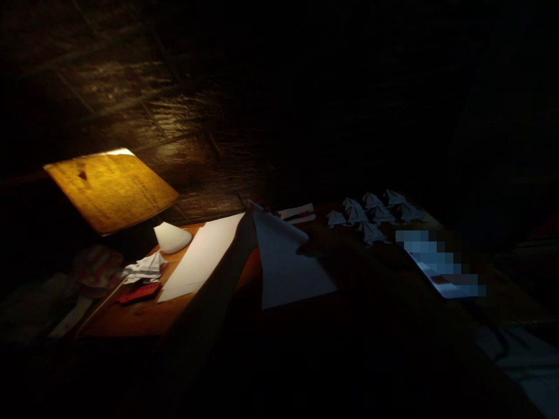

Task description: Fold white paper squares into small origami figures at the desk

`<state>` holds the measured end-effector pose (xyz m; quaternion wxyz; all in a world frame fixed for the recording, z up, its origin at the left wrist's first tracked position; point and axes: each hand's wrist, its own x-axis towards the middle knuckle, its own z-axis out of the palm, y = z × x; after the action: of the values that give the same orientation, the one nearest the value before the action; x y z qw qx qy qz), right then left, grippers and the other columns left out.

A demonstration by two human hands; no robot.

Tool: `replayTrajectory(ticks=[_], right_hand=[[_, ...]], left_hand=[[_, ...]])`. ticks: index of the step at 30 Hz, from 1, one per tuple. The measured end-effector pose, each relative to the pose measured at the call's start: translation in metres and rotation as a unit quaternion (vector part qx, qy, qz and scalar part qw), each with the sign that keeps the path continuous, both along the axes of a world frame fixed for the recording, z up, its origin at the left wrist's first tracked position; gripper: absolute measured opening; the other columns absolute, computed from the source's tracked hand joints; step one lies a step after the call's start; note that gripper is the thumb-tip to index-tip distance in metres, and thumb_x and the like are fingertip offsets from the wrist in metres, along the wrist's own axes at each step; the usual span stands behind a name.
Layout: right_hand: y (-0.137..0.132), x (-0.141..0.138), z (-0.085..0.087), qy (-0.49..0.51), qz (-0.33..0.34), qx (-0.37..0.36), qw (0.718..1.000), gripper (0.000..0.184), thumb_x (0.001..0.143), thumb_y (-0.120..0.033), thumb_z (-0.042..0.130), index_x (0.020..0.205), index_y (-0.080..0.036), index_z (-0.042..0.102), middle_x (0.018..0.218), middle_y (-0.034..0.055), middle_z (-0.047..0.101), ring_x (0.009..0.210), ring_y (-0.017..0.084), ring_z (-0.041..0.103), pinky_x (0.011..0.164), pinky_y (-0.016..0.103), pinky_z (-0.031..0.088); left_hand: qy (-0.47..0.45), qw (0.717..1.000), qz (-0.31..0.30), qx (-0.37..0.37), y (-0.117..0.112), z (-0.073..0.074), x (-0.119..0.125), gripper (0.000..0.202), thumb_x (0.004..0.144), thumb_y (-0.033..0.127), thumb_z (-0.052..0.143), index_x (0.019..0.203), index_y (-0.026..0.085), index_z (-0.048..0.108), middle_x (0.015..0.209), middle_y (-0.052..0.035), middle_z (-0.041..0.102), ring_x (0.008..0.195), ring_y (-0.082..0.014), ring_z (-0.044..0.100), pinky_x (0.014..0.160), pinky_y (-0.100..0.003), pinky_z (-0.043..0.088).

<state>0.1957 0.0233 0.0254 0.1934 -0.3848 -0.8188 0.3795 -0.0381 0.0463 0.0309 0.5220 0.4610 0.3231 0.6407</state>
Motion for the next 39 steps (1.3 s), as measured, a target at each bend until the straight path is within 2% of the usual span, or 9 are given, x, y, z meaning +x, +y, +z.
replayTrajectory(ticks=[3, 6, 10, 14, 19, 26, 35, 39], right_hand=[[-0.003, 0.000, 0.006, -0.015, -0.001, 0.000, 1.000, 0.067, 0.075, -0.020, 0.076, 0.141, -0.023, 0.063, 0.116, 0.0101, 0.076, 0.092, 0.025, 0.072, 0.072, 0.030, 0.057], [-0.002, 0.000, 0.008, -0.001, 0.020, -0.013, 1.000, 0.068, 0.074, -0.019, 0.076, 0.140, -0.025, 0.064, 0.116, 0.0091, 0.076, 0.093, 0.025, 0.072, 0.073, 0.030, 0.057], [0.000, 0.000, 0.007, 0.027, 0.057, -0.012, 0.998, 0.072, 0.074, -0.016, 0.073, 0.144, -0.026, 0.060, 0.123, 0.0076, 0.074, 0.103, 0.026, 0.070, 0.079, 0.032, 0.057], [-0.005, 0.001, 0.009, -0.009, 0.025, 0.003, 1.000, 0.073, 0.074, -0.019, 0.075, 0.145, -0.028, 0.060, 0.122, 0.0090, 0.074, 0.102, 0.029, 0.071, 0.078, 0.034, 0.058], [-0.010, 0.002, 0.011, -0.047, -0.016, 0.028, 0.998, 0.072, 0.073, -0.026, 0.077, 0.143, -0.032, 0.061, 0.121, 0.0064, 0.075, 0.100, 0.032, 0.072, 0.081, 0.039, 0.058], [-0.010, -0.001, 0.014, -0.036, 0.009, 0.044, 0.998, 0.074, 0.071, -0.018, 0.076, 0.143, -0.029, 0.061, 0.123, 0.0085, 0.074, 0.103, 0.032, 0.071, 0.082, 0.039, 0.059], [-0.014, -0.002, 0.018, -0.056, 0.002, 0.051, 0.997, 0.071, 0.074, -0.025, 0.076, 0.143, -0.031, 0.061, 0.123, 0.0085, 0.074, 0.097, 0.031, 0.072, 0.078, 0.039, 0.060], [-0.014, -0.003, 0.019, -0.053, -0.007, 0.039, 0.998, 0.072, 0.072, -0.022, 0.077, 0.142, -0.030, 0.062, 0.121, 0.0093, 0.075, 0.096, 0.032, 0.071, 0.078, 0.041, 0.060]], left_hand=[[0.010, 1.000, 0.001, -0.009, 0.005, 0.000, -0.002, 0.035, 0.099, 0.044, 0.060, 0.122, 0.018, 0.064, 0.120, -0.0097, 0.067, 0.106, -0.0231, 0.066, 0.091, -0.043, 0.058], [0.012, 1.000, 0.009, -0.008, 0.010, -0.002, -0.003, 0.037, 0.098, 0.038, 0.062, 0.129, 0.017, 0.060, 0.130, -0.0115, 0.062, 0.109, -0.0236, 0.065, 0.093, -0.045, 0.057], [0.015, 1.000, 0.015, -0.008, 0.014, -0.005, -0.004, 0.037, 0.098, 0.038, 0.062, 0.129, 0.017, 0.060, 0.130, -0.0114, 0.062, 0.110, -0.0240, 0.064, 0.093, -0.045, 0.057], [0.019, 1.000, 0.020, -0.010, 0.016, -0.009, -0.006, 0.038, 0.098, 0.038, 0.062, 0.129, 0.017, 0.060, 0.130, -0.0112, 0.062, 0.110, -0.0244, 0.064, 0.093, -0.045, 0.057], [0.021, 0.999, 0.030, -0.015, 0.017, -0.009, -0.005, 0.038, 0.098, 0.038, 0.062, 0.129, 0.017, 0.060, 0.130, -0.0112, 0.062, 0.110, -0.0244, 0.064, 0.093, -0.045, 0.057], [0.026, 0.999, 0.036, -0.015, 0.012, -0.004, -0.001, 0.039, 0.098, 0.038, 0.063, 0.130, 0.016, 0.060, 0.129, -0.0112, 0.062, 0.110, -0.0246, 0.064, 0.093, -0.046, 0.057], [0.036, 0.999, 0.037, -0.014, 0.005, -0.002, -0.002, 0.037, 0.098, 0.038, 0.062, 0.129, 0.017, 0.061, 0.130, -0.0111, 0.062, 0.110, -0.0241, 0.064, 0.093, -0.045, 0.057], [0.036, 0.998, 0.043, -0.017, 0.007, -0.001, -0.001, 0.037, 0.098, 0.038, 0.062, 0.129, 0.017, 0.061, 0.129, -0.0111, 0.062, 0.110, -0.0243, 0.064, 0.093, -0.045, 0.057]])
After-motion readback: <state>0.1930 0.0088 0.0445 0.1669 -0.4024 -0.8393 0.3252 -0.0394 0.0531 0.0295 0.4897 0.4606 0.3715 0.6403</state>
